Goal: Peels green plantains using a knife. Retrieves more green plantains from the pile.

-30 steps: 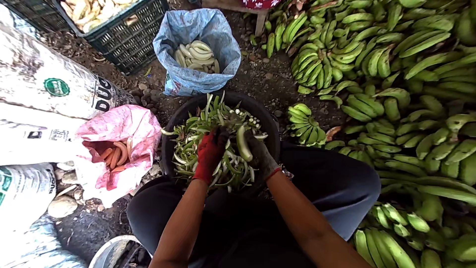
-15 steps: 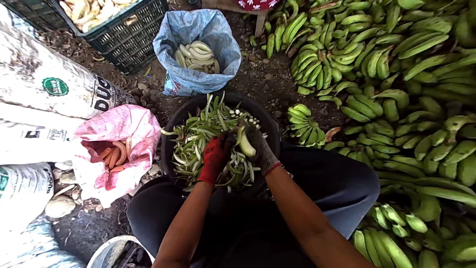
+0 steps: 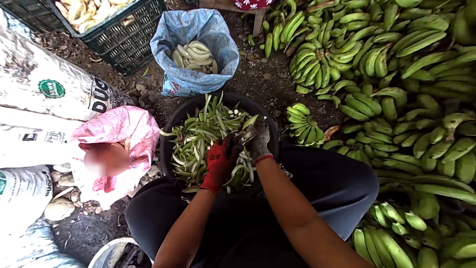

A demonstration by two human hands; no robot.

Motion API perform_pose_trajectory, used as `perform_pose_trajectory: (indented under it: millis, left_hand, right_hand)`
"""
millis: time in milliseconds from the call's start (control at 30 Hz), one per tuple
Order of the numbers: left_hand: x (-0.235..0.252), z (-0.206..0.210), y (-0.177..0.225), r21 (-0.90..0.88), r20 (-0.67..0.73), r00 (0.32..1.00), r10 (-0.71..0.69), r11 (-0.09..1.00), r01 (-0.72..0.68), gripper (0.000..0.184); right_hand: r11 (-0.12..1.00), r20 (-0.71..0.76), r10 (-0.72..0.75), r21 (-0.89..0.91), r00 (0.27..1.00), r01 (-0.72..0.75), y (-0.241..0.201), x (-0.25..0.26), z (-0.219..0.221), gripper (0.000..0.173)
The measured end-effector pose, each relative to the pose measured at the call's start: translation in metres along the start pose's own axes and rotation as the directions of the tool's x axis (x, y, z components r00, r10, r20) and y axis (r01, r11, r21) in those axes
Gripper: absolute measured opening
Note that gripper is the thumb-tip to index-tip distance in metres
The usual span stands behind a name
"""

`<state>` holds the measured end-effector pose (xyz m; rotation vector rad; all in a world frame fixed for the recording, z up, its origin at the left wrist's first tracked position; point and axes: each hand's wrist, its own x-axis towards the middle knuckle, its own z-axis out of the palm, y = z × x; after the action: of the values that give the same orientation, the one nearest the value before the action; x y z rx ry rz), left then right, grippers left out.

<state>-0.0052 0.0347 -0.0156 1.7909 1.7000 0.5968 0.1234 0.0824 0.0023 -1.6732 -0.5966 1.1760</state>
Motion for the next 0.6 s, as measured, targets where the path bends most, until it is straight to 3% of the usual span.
perform_pose_trajectory:
  millis: [100,167,267,367,400,500,600]
  left_hand:
    - [0.009,-0.007,-0.005,-0.003,0.014,0.996,-0.087,0.996,0.087,0.052]
    - [0.017,-0.014,-0.017,-0.053,0.045,0.994,-0.101,0.993,0.104,0.052]
    - [0.023,-0.028,-0.027,-0.078,0.107,0.991,-0.081,0.993,0.090,0.050]
    - [0.023,-0.030,-0.029,-0.067,0.123,0.987,-0.104,0.991,0.113,0.050]
    - [0.023,-0.027,-0.028,-0.074,0.113,0.989,-0.094,0.992,0.103,0.052]
    - [0.023,-0.017,-0.021,-0.094,0.094,0.995,-0.027,0.995,0.036,0.055]
    - [0.012,-0.003,-0.012,-0.058,0.090,0.993,0.082,0.995,-0.077,0.055]
  right_hand:
    - [0.996,0.123,-0.046,-0.069,0.991,0.055,0.007,-0.005,-0.001,0.052]
    - [0.988,0.294,-0.006,-0.143,0.956,0.050,0.011,-0.004,-0.012,0.045]
    - [0.948,0.560,0.106,-0.305,0.821,0.086,0.011,0.009,-0.030,0.041]
    - [0.911,0.691,0.242,-0.403,0.681,0.086,0.015,0.018,-0.042,0.046]
    - [0.927,0.686,0.249,-0.372,0.683,0.037,0.017,0.020,-0.044,0.046]
    - [0.973,0.517,0.225,-0.166,0.826,-0.161,0.015,0.022,-0.040,0.053]
    - [0.978,0.363,0.173,0.051,0.915,-0.205,0.010,0.020,-0.036,0.048]
